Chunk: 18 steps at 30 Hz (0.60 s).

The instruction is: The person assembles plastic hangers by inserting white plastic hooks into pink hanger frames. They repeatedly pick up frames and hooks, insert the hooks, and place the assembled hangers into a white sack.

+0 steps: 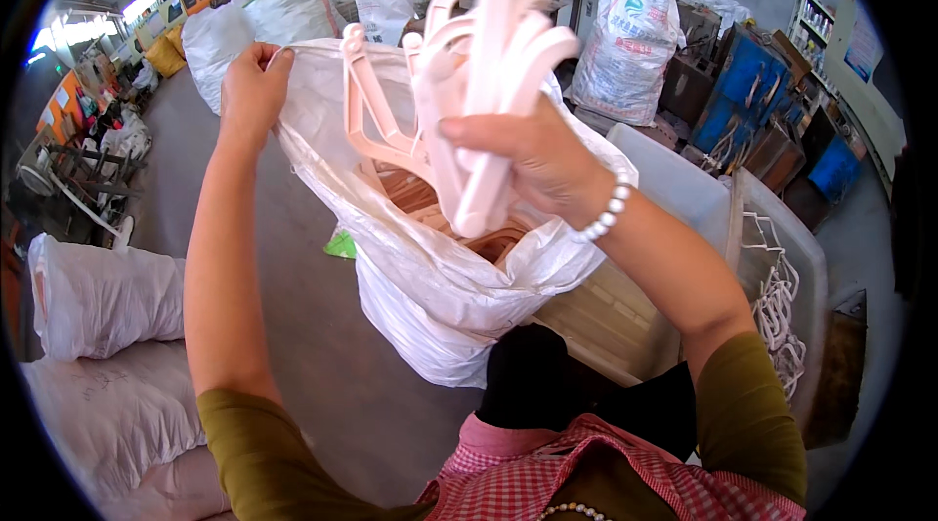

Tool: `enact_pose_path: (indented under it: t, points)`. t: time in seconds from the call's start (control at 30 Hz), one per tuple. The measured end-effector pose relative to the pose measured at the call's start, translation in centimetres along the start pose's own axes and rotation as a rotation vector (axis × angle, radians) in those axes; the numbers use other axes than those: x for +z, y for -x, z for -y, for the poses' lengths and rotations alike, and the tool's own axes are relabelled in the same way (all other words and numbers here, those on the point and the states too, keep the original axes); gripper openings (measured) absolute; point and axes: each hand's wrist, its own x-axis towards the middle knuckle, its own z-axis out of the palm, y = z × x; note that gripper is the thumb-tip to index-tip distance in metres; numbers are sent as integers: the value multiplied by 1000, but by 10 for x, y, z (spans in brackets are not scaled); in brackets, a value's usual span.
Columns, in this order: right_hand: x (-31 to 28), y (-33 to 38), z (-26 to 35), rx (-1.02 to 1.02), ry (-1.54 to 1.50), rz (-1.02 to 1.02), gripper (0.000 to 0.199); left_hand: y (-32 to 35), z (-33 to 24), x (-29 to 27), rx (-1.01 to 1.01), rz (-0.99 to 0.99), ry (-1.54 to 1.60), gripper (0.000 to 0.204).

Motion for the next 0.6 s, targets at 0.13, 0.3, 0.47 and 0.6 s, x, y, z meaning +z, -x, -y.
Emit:
enact_pose_path:
  t: [0.13,0.3,0.47,0.6]
  points:
    - [-14,-43,-61,-246,627,197,36,-14,-9,1,53,-13,71,29]
    - [-38,-54,-152,-52,1609,611,39,-33,-3,-12,14,-80,101,27]
    - [-48,-50,-179,30,1549,688,46,-26,10,-11,33,18,270,26]
    - [-54,-50,-176,-4,1485,676,51,2,-17,-12,94,106,153,25]
